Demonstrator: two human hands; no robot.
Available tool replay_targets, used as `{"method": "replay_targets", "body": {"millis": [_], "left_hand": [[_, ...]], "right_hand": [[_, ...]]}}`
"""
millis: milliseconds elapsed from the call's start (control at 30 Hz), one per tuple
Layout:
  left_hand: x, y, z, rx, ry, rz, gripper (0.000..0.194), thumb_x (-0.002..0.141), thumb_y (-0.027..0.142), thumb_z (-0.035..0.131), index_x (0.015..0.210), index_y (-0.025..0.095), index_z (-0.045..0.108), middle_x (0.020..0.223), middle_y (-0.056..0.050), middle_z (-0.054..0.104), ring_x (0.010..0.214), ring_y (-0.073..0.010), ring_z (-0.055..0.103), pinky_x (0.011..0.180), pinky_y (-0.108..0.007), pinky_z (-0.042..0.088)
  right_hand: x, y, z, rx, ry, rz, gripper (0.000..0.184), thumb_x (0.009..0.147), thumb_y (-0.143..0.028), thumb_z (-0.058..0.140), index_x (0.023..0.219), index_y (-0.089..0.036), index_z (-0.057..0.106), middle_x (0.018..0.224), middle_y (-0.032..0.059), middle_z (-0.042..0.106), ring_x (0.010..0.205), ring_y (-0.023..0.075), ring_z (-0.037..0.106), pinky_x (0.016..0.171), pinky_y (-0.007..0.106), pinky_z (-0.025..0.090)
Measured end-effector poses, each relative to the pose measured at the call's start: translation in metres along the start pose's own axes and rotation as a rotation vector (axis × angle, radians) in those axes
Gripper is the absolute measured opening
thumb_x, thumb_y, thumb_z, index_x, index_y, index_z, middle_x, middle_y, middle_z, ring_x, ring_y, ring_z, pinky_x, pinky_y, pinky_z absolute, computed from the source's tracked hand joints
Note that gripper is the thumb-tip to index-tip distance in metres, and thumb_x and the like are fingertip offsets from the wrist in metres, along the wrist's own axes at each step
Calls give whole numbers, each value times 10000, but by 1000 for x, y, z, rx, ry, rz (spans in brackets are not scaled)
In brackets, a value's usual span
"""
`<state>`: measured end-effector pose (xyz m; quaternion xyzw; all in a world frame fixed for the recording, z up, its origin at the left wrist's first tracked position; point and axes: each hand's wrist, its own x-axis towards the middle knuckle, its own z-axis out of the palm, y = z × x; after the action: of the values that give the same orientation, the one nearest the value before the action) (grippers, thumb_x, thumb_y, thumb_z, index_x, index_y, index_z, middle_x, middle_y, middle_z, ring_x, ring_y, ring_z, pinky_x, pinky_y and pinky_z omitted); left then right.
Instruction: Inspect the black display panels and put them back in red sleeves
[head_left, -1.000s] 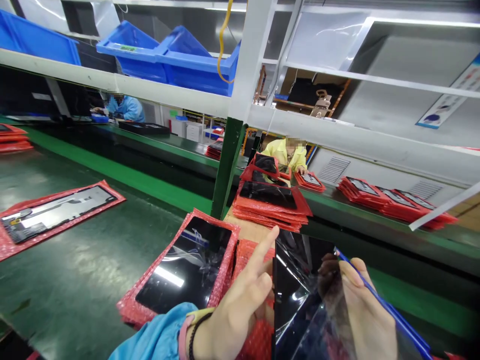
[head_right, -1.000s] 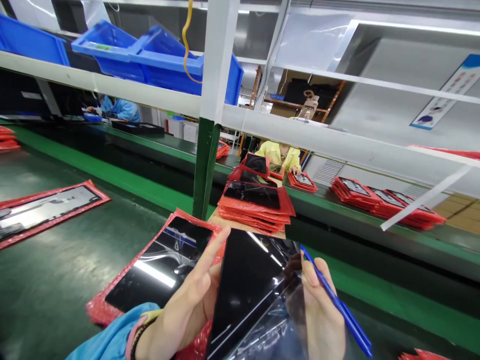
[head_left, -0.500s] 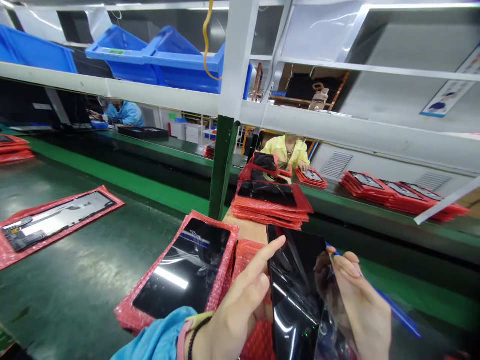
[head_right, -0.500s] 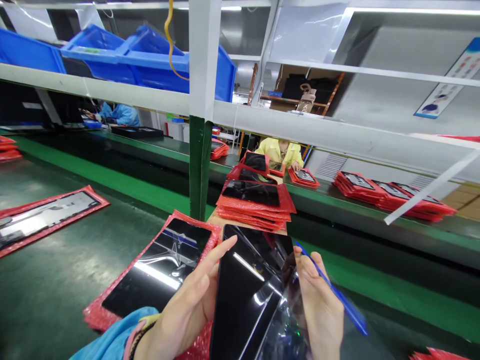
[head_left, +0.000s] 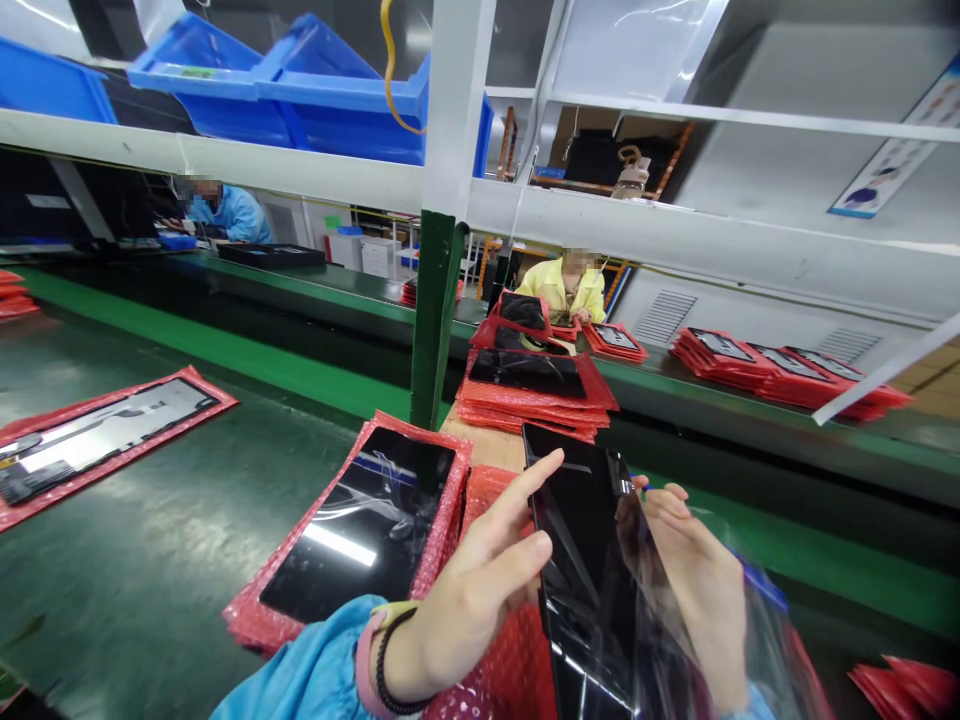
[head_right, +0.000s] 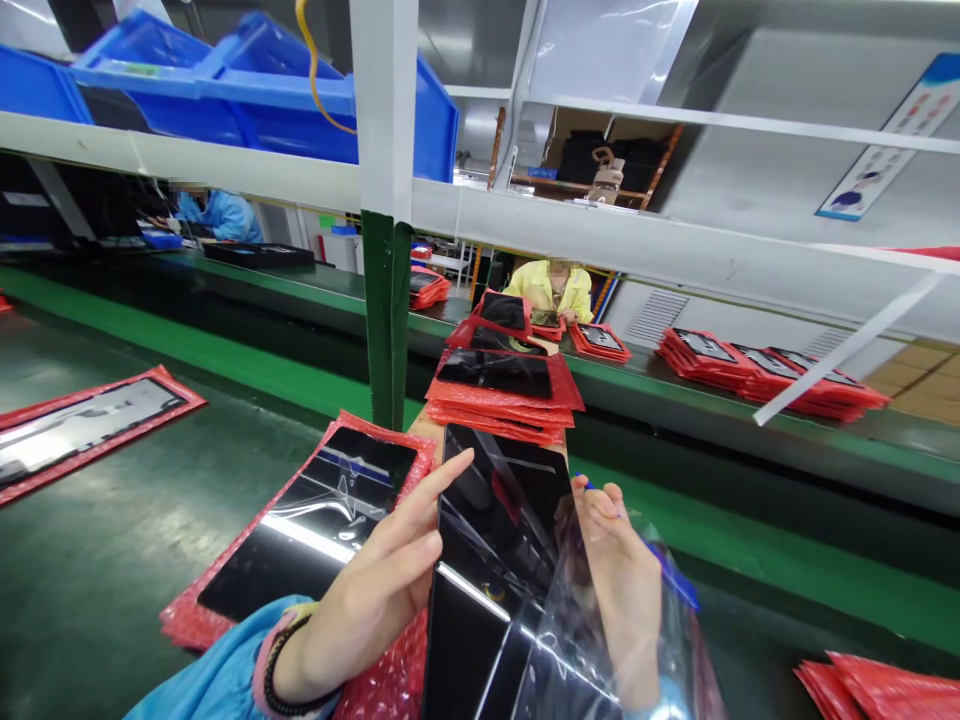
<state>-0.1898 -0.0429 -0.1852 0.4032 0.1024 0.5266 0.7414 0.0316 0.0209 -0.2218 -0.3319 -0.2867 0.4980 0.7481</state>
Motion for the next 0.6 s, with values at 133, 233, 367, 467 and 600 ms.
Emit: {"method": "replay_targets", "body": {"millis": [133,233,367,467,600], "left_hand": [[2,-3,-1,38,29,5,477,887,200,633,1306,416,562,1085,25,697,718,-48,590,614,-129,432],[4,-5,-2,16,-17,39,537,865,178,655,1334,409,536,1336,6,594,1050,-147,614,828,-211,474],[7,-8,-4,10,-61,64,622,833,148,686,1373,389,496,1429,-8,525,1270,-227,512,1049,-323,392],[10,-9,-6,-11,-60,64,653,811,125,701,1373,386,495,1447,-9,509,1328,-244,458,1095,-358,356],[14,-9,-8,-26,-56,49,724,764,88,735,1377,386,488,1477,2,475,1373,-248,401,1119,-368,333]], "right_hand": [[2,2,-2,35,12,74,292,547,-123,695,738,-240,507,630,-71,480,745,153,640,774,303,572],[4,3,-4,48,13,111,300,555,-115,694,752,-235,501,666,-66,514,755,143,643,775,287,569],[8,6,-8,54,12,143,310,557,-101,688,747,-236,484,676,-70,522,755,135,645,775,277,569],[12,8,-9,51,18,155,316,541,-104,681,718,-241,459,644,-79,496,726,127,638,747,257,572],[14,10,-8,28,23,163,315,506,-125,678,686,-237,445,633,-85,471,674,99,617,742,220,569]]}}
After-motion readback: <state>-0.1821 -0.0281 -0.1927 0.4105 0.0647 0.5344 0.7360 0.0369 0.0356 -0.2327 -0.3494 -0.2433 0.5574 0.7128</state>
